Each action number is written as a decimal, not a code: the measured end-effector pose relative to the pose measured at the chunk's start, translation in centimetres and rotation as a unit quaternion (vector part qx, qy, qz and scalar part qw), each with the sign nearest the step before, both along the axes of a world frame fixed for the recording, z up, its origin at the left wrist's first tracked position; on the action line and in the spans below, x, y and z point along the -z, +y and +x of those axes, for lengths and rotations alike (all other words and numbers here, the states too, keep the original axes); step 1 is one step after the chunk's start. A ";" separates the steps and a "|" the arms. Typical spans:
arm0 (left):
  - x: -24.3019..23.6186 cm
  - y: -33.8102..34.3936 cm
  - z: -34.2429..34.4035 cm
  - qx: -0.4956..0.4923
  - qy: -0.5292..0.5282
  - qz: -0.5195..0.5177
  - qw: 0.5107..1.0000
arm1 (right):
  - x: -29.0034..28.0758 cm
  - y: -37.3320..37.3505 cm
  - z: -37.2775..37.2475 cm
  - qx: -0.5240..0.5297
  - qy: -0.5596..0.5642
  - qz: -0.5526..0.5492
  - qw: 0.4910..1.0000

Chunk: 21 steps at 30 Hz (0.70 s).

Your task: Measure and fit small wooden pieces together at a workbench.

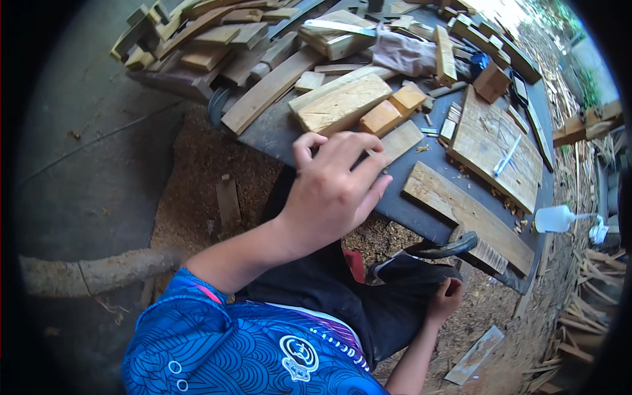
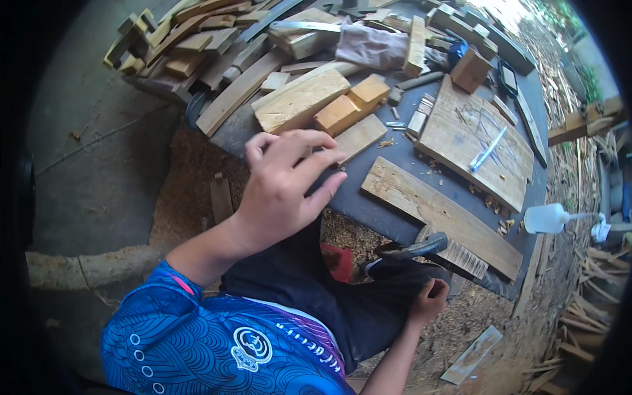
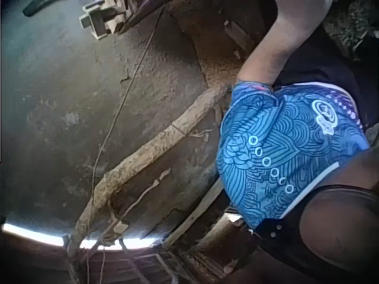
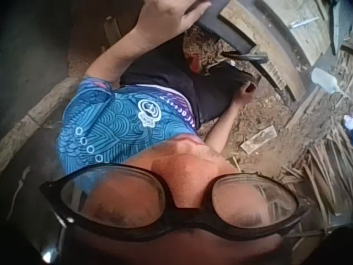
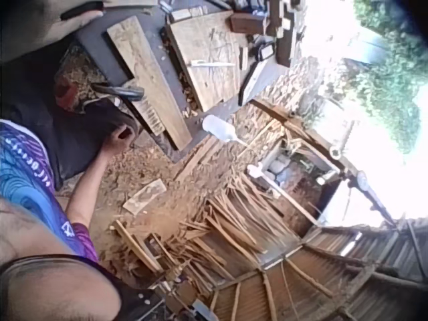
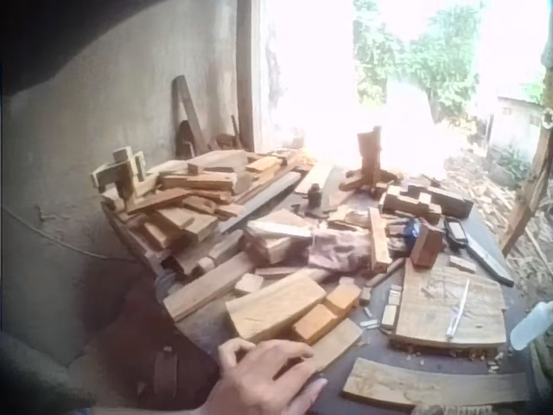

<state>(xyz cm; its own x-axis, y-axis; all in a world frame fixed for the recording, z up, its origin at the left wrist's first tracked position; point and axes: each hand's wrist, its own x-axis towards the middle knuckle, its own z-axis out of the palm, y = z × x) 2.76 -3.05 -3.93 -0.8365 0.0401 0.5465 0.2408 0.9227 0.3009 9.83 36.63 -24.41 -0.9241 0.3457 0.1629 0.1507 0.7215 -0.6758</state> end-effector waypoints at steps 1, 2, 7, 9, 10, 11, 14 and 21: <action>-0.4 -0.6 0.2 -0.031 0.011 0.007 0.999 | -0.3 -0.2 0.1 0.010 -0.009 0.004 1.000; -0.7 -1.4 0.4 -0.063 0.021 0.013 0.998 | -0.5 -0.2 0.0 0.021 -0.018 0.008 1.000; -0.2 -4.4 2.3 -0.111 -0.008 0.005 0.994 | -0.3 -0.1 -0.3 0.006 -0.007 0.013 1.000; 0.3 -4.7 2.4 -0.116 -0.013 0.016 0.993 | -0.5 -0.5 -0.6 0.001 -0.011 0.026 1.000; 0.5 -4.7 2.3 -0.120 -0.017 0.022 0.992 | -0.7 -0.6 -0.7 0.002 -0.011 0.030 0.999; 0.6 -4.7 2.2 -0.118 -0.017 0.026 0.993 | -0.8 -0.7 -0.8 -0.002 -0.012 0.032 0.999; 0.9 -4.4 1.8 -0.092 -0.018 0.033 0.995 | -0.9 -0.9 -1.0 -0.008 -0.011 0.040 0.999; -0.5 -3.1 -0.1 -0.084 0.009 0.035 0.996 | -1.4 -1.6 -0.9 0.002 -0.033 0.038 0.999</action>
<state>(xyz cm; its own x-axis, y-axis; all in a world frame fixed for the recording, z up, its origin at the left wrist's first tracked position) 2.63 -6.10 -3.45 -0.8183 -0.1378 0.5580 0.0913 0.9273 0.3630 8.89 35.06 -22.97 -0.9324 0.3380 0.1280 0.1953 0.7691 -0.6085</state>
